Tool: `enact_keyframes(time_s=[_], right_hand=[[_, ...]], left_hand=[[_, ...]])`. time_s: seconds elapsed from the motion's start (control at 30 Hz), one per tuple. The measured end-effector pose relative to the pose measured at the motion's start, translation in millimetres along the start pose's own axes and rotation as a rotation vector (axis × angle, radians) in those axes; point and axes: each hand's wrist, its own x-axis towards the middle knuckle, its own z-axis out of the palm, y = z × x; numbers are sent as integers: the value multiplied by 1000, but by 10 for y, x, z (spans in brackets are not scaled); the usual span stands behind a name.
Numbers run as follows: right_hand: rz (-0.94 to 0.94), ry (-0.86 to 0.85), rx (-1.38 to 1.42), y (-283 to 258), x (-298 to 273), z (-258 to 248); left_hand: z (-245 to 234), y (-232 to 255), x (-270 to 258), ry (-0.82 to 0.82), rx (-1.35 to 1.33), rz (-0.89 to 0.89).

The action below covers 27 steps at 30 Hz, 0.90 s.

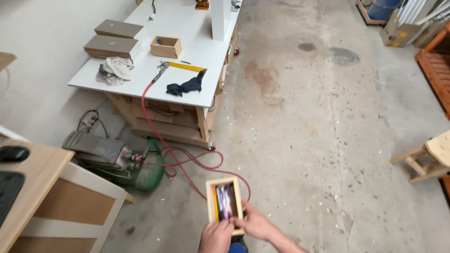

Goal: The person measures and marks a piece of wood with a tape measure and pencil, then uses a miter saw to cut the wood. They repeat the measuring and cutting process on another piece of wood.

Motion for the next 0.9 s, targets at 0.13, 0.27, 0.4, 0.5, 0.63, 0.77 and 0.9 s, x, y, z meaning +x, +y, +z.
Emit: enact_keyframes(time_s=[0.13, 0.27, 0.4, 0.5, 0.63, 0.77, 0.9], right_hand=[[12, 85, 17, -902, 441, -1027], [62, 180, 38, -1453, 1014, -1896], [-47, 101, 150, -1721, 1779, -2572], [-95, 10, 38, -1950, 2486, -3054], [-104, -55, -78, -2274, 3245, -3682], [-752, 290, -336, -2435, 4142, -4157], [-423, -62, -500, -3055, 4932, -4130]], left_hand=[[-344, -23, 1606, 87, -110, 182], [-289, -402, 2621, 314, -274, -110], [91, -1015, 3573, 97, -831, -714], [137, -1248, 4393, -61, -1104, -954], [858, -1680, 5012, 250, -915, -869], [1025, -1827, 5691, 303, -737, -987], [1144, -1890, 6195, 256, -576, -1086]])
